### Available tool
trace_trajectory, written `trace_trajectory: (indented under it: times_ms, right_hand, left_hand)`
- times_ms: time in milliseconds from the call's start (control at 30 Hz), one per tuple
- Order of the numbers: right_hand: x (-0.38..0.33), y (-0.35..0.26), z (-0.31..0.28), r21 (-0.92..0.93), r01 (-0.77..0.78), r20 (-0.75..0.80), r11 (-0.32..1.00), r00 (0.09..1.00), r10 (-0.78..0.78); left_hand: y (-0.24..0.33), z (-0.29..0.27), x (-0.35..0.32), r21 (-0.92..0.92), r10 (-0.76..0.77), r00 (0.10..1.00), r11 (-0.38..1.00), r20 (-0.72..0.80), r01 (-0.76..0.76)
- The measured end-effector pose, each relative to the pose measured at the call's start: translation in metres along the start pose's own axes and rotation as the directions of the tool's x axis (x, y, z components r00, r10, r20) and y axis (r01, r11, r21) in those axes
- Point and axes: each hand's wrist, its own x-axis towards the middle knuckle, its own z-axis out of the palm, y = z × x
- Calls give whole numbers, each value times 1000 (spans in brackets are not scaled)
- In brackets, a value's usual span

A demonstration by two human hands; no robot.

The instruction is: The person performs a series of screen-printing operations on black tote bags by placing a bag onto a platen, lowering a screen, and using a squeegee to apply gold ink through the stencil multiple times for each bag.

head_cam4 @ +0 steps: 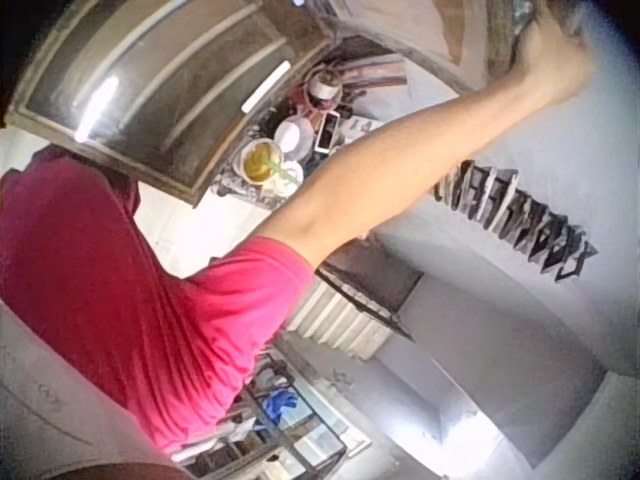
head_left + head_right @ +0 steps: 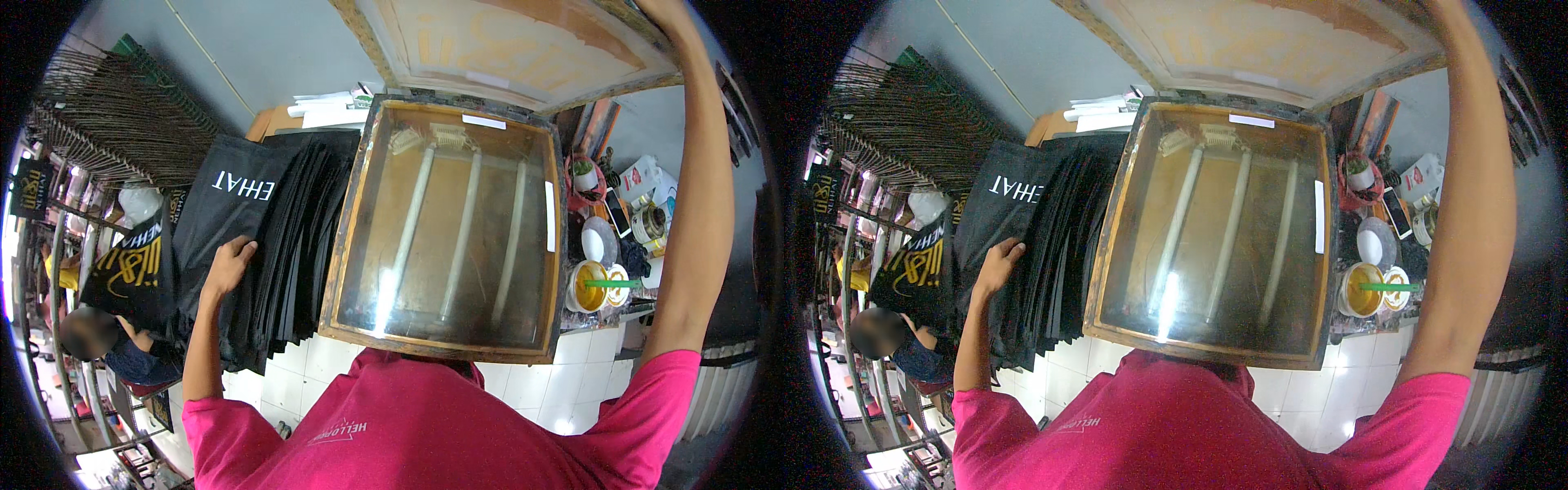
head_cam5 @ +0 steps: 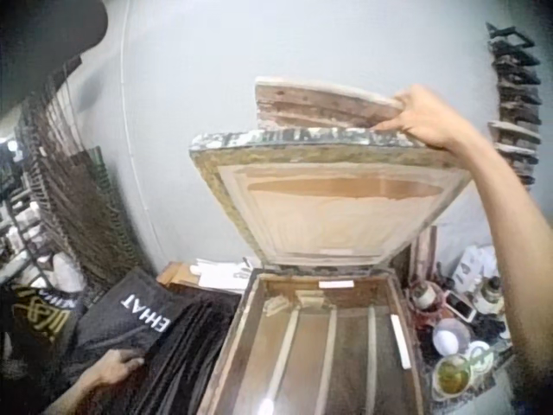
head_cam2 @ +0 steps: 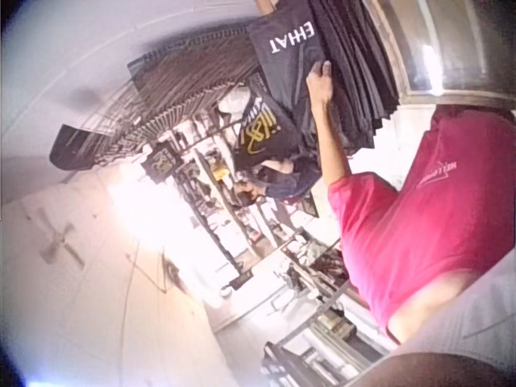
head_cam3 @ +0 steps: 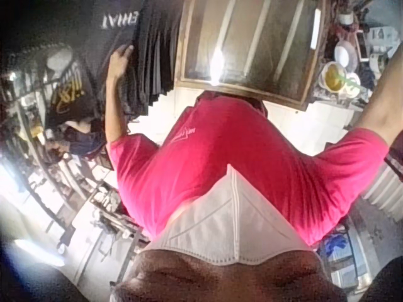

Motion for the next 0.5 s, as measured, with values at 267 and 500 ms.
trace_trajectory:
  times_ms: [267, 500]
  right_hand:
    - [7, 12, -7, -68, 42, 59, 997, 998, -38]
    - [44, 79, 3, -106, 190, 86, 976, 980, -182]
  left_hand:
    - [122, 80, 5, -55, 594, 662, 762, 456, -645]
    - [221, 251, 3, 77, 836, 419, 421, 355, -904]
